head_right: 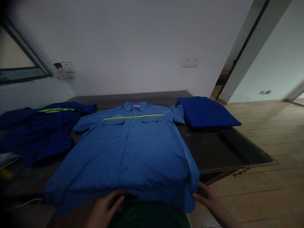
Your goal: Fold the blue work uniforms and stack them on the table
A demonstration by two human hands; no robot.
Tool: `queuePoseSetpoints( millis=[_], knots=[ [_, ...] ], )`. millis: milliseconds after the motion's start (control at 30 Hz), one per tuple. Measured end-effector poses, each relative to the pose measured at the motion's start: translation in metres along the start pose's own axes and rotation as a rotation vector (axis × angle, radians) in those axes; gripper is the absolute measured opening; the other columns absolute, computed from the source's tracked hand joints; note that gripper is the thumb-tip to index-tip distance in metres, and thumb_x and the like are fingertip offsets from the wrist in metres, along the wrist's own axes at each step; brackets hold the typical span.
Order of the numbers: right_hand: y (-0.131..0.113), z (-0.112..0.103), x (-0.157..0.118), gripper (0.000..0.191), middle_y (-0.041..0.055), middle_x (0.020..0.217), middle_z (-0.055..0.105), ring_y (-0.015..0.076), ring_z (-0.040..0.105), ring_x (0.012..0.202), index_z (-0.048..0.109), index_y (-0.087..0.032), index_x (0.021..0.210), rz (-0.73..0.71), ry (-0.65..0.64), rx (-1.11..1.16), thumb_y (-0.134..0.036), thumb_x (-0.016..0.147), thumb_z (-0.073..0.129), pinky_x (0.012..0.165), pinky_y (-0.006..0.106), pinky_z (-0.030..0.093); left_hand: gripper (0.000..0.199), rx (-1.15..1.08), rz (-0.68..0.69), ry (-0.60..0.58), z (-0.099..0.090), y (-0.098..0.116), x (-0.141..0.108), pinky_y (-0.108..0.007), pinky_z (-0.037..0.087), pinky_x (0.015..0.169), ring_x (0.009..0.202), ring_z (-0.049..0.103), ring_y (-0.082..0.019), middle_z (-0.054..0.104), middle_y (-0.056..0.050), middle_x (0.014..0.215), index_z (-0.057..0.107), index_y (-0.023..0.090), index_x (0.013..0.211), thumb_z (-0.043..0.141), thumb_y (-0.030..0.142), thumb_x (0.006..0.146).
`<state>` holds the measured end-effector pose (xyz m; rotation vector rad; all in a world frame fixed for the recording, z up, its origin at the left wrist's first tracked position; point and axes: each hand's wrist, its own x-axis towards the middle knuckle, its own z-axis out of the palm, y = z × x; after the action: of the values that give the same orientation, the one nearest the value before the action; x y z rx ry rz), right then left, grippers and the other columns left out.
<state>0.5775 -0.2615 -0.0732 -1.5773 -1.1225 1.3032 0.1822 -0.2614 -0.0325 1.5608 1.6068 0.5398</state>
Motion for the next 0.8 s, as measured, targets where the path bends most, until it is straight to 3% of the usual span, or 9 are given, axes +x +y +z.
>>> queuePoseSetpoints(
  millis=[100, 233, 333, 467, 567, 700, 800],
  knots=[
    [-0.008, 0.008, 0.003, 0.060, 0.0129, 0.109, 0.072, 0.0357, 0.064, 0.106, 0.074, -0.021, 0.097, -0.028, 0.004, -0.089, -0.070, 0.062, 0.069, 0.098, 0.050, 0.047, 0.034, 0.031, 0.001, 0.154, 0.016, -0.015, 0.012, -0.032, 0.052, 0.078, 0.081, 0.070, -0.023, 0.073, -0.010, 0.100, 0.071, 0.020, 0.099, 0.054, 0.045, 0.082],
    [-0.004, 0.013, 0.012, 0.060, 0.0117, 0.104, 0.073, 0.0351, 0.066, 0.102, 0.074, -0.020, 0.093, -0.106, 0.030, -0.173, -0.073, 0.067, 0.062, 0.095, 0.048, 0.049, 0.046, -0.005, 0.029, 0.182, 0.026, -0.014, 0.018, -0.030, 0.049, 0.066, 0.065, 0.065, -0.023, 0.068, -0.007, 0.063, 0.061, 0.021, 0.063, 0.049, 0.062, 0.080],
    [-0.001, 0.008, 0.017, 0.058, 0.0107, 0.098, 0.074, 0.0343, 0.067, 0.097, 0.074, -0.021, 0.090, -0.135, 0.004, -0.231, -0.073, 0.068, 0.060, 0.090, 0.046, 0.052, 0.058, -0.066, 0.032, 0.173, 0.026, -0.012, 0.013, -0.028, 0.047, 0.063, 0.056, 0.059, -0.019, 0.060, -0.003, 0.051, 0.054, 0.021, 0.057, 0.041, 0.073, 0.080],
    [-0.001, 0.001, 0.019, 0.057, 0.0092, 0.084, 0.075, 0.0303, 0.070, 0.076, 0.071, -0.021, 0.083, -0.091, -0.044, -0.292, -0.074, 0.065, 0.061, 0.069, 0.041, 0.057, 0.061, -0.074, 0.031, 0.176, 0.024, -0.014, 0.003, -0.027, 0.045, 0.063, 0.055, 0.057, -0.018, 0.058, -0.001, 0.053, 0.054, 0.020, 0.061, 0.041, 0.078, 0.078],
    [-0.002, 0.002, 0.021, 0.055, 0.0063, 0.067, 0.071, 0.0237, 0.065, 0.053, 0.069, -0.021, 0.083, -0.014, -0.125, -0.286, -0.072, 0.069, 0.057, 0.052, 0.035, 0.054, 0.060, -0.060, 0.018, 0.193, 0.024, -0.019, 0.002, -0.026, 0.045, 0.063, 0.056, 0.058, -0.018, 0.059, -0.001, 0.054, 0.052, 0.020, 0.061, 0.040, 0.076, 0.079],
    [-0.013, -0.008, 0.016, 0.050, 0.0060, 0.067, 0.070, 0.0226, 0.066, 0.061, 0.070, -0.021, 0.074, -0.020, -0.183, -0.375, -0.069, 0.071, 0.055, 0.055, 0.032, 0.053, 0.051, 0.039, -0.015, 0.110, 0.016, -0.022, 0.006, -0.025, 0.046, 0.064, 0.057, 0.060, -0.018, 0.062, -0.002, 0.056, 0.060, 0.021, 0.066, 0.043, 0.065, 0.083],
    [-0.047, -0.029, 0.004, 0.042, 0.0071, 0.076, 0.072, 0.0235, 0.068, 0.070, 0.073, -0.024, 0.075, 0.067, -0.277, -0.459, -0.064, 0.073, 0.059, 0.053, 0.028, 0.052, 0.034, 0.147, -0.014, -0.063, -0.008, -0.011, 0.000, -0.024, 0.047, 0.063, 0.061, 0.064, -0.018, 0.071, -0.004, 0.073, 0.071, 0.023, 0.076, 0.053, 0.051, 0.082]
  ],
)
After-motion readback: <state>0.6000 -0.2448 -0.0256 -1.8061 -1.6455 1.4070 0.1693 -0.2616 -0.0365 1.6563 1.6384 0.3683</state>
